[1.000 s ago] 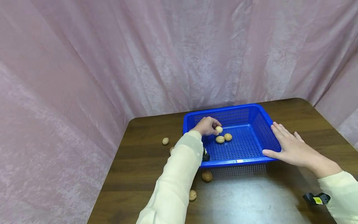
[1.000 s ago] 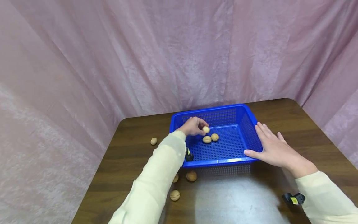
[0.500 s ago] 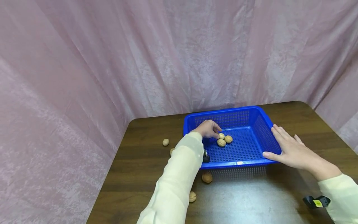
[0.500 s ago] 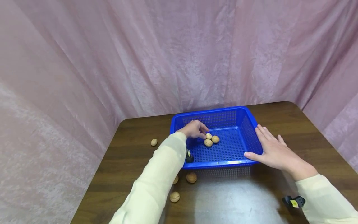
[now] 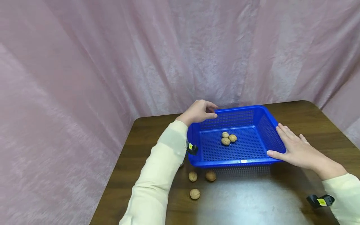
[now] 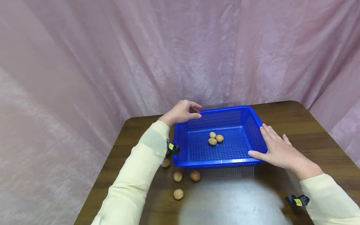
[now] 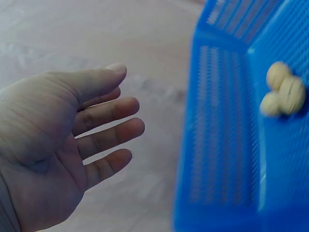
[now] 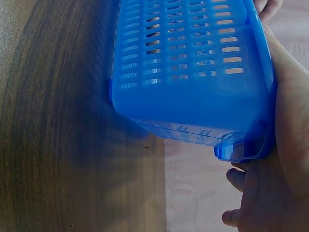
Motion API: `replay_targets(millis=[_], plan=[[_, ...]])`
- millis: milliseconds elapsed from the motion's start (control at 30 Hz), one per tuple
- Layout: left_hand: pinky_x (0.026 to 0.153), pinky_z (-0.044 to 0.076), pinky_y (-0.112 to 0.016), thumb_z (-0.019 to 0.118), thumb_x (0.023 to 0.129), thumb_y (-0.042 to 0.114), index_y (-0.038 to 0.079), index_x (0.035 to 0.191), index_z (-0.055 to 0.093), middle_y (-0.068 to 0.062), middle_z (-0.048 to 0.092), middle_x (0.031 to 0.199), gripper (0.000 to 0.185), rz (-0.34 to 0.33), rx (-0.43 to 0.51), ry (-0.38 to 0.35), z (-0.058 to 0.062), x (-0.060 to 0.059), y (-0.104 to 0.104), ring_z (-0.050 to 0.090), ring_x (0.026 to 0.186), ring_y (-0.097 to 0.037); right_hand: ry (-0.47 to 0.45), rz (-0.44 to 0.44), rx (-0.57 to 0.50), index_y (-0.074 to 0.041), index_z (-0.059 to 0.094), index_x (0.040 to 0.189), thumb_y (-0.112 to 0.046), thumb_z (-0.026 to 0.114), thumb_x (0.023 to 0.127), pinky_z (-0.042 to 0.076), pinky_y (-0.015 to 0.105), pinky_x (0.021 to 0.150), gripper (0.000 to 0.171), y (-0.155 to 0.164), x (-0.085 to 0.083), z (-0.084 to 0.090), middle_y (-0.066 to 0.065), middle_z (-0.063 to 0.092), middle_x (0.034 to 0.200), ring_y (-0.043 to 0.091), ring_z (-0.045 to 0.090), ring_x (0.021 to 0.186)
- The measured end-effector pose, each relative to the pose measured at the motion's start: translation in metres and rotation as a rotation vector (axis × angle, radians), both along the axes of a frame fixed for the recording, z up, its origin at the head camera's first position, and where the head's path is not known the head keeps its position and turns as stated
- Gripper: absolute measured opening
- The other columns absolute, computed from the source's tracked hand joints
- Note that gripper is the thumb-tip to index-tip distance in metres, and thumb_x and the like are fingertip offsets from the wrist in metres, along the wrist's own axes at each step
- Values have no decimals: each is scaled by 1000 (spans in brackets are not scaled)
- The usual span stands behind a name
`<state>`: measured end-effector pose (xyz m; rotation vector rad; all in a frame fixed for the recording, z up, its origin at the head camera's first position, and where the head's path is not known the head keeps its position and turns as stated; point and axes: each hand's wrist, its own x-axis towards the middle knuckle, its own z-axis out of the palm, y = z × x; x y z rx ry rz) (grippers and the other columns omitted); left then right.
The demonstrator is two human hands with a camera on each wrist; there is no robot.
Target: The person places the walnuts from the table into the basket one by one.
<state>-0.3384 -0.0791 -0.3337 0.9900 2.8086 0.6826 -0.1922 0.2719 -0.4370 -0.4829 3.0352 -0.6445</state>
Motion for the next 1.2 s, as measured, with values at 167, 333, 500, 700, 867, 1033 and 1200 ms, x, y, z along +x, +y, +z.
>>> replay_targets(millis=[167,333,500,700,867,1033,1200], plan=[[85,48,-26,72,88,27,11,123,66,-2,71,106,39,80,55,36,13,-1,-55,64,95,-11,10,6,-5,3,1,152,-56,61,88,-5,74,101,106,0,-5,0,23,-3,158,36,-9,144],[85,50,-33,70,89,25,9,124,65,-5,69,109,38,204,114,0,-1,-4,-123,64,98,-16,-2,1,-13,3,0,152,-57,61,87,-7,73,101,106,-2,-8,-1,23,-4,158,36,-9,144],[83,51,-37,70,90,30,11,122,65,-2,70,105,38,350,126,-1,-32,-3,-183,65,95,-18,-16,-3,-23,1,-1,152,-56,61,87,-11,71,102,106,-4,-11,-2,22,-3,158,33,-11,145],[79,53,-36,71,88,34,9,117,67,-4,70,102,40,490,192,-18,-89,0,-226,65,92,-19,-5,5,-21,1,-1,152,-57,61,87,-9,73,101,107,-6,-13,0,22,-4,158,34,-10,145],[77,54,-35,76,83,30,4,116,68,-6,71,100,42,579,302,-49,-141,3,-235,66,91,-21,-6,12,-16,2,0,152,-58,60,87,-7,73,101,108,-8,-12,0,24,-2,158,36,-10,144],[81,53,-38,80,79,33,2,118,67,-7,71,102,51,613,357,-67,-172,8,-227,66,95,-22,-3,11,-11,3,0,152,-58,60,87,-6,73,101,107,-7,-11,0,25,-1,157,36,-9,144],[89,50,-42,82,76,32,2,118,67,-10,70,107,54,619,387,-61,-183,10,-214,64,100,-26,5,7,-8,3,1,152,-59,59,87,-7,73,102,107,-6,-12,-1,25,0,157,36,-9,144]])
